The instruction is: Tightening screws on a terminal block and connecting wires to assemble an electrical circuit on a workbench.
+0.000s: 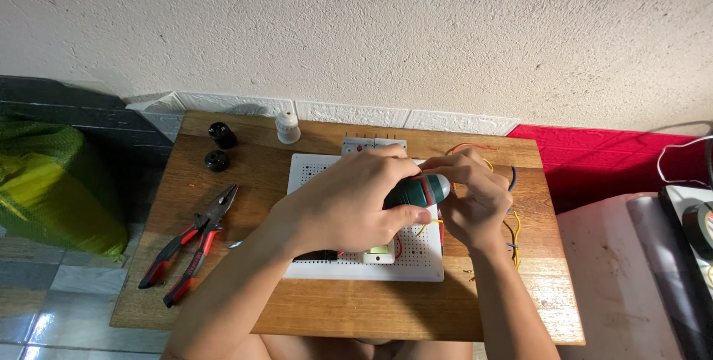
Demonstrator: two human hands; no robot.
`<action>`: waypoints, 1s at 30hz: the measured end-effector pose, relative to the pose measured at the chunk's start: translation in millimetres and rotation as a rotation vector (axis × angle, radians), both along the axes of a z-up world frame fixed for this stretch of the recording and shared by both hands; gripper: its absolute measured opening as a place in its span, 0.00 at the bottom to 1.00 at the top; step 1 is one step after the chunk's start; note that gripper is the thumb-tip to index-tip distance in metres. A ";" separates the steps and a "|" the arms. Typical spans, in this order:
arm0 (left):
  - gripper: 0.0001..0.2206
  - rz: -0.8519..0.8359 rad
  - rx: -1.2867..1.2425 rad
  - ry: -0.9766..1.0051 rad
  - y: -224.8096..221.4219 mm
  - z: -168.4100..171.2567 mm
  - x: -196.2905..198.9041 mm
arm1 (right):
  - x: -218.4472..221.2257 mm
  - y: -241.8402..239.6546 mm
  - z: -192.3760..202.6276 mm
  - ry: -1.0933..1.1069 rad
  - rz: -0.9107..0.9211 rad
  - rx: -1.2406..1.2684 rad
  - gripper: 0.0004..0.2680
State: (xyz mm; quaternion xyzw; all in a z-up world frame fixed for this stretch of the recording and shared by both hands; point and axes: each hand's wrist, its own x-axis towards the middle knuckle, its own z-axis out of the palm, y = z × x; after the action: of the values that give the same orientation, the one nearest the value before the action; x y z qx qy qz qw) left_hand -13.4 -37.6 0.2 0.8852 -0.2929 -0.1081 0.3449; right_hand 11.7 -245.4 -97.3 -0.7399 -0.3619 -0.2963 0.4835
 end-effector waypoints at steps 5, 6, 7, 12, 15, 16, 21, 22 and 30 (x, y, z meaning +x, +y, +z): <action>0.14 0.010 0.017 0.031 0.0 0.4 0.3 | -4.7 3.3 -0.8 0.105 0.102 0.100 0.07; 0.15 0.012 0.044 0.016 -1.0 -2.6 0.9 | -6.1 1.8 -3.1 0.169 0.196 0.139 0.10; 0.16 0.015 0.070 0.000 -1.9 -5.5 1.6 | -7.1 0.2 -5.3 0.232 0.291 0.178 0.15; 0.16 0.033 0.058 -0.026 -3.5 -9.6 2.7 | -7.1 1.8 -2.2 0.229 0.313 0.207 0.16; 0.14 0.048 0.021 -0.048 -1.0 -7.4 4.9 | -4.9 4.7 -7.3 0.264 0.298 0.283 0.13; 0.13 0.047 -0.011 -0.045 0.0 -5.0 6.1 | -3.0 5.5 -10.3 0.304 0.336 0.385 0.12; 0.12 0.071 -0.073 -0.114 6.9 15.2 3.1 | -4.7 0.8 -6.0 0.302 0.277 0.421 0.12; 0.12 0.095 -0.128 -0.168 11.3 19.9 1.6 | -5.1 -0.2 -1.0 0.285 0.250 0.424 0.12; 0.01 0.296 -0.440 -0.557 72.9 -24.2 7.8 | 7.1 -34.3 5.8 0.096 -0.029 0.498 0.13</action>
State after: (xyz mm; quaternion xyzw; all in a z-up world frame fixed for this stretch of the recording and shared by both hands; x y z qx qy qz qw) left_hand -5.6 35.3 -24.0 0.8182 -0.2607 0.2528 0.4457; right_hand 18.9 -279.7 -91.6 -0.6163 -0.2439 -0.3478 0.6631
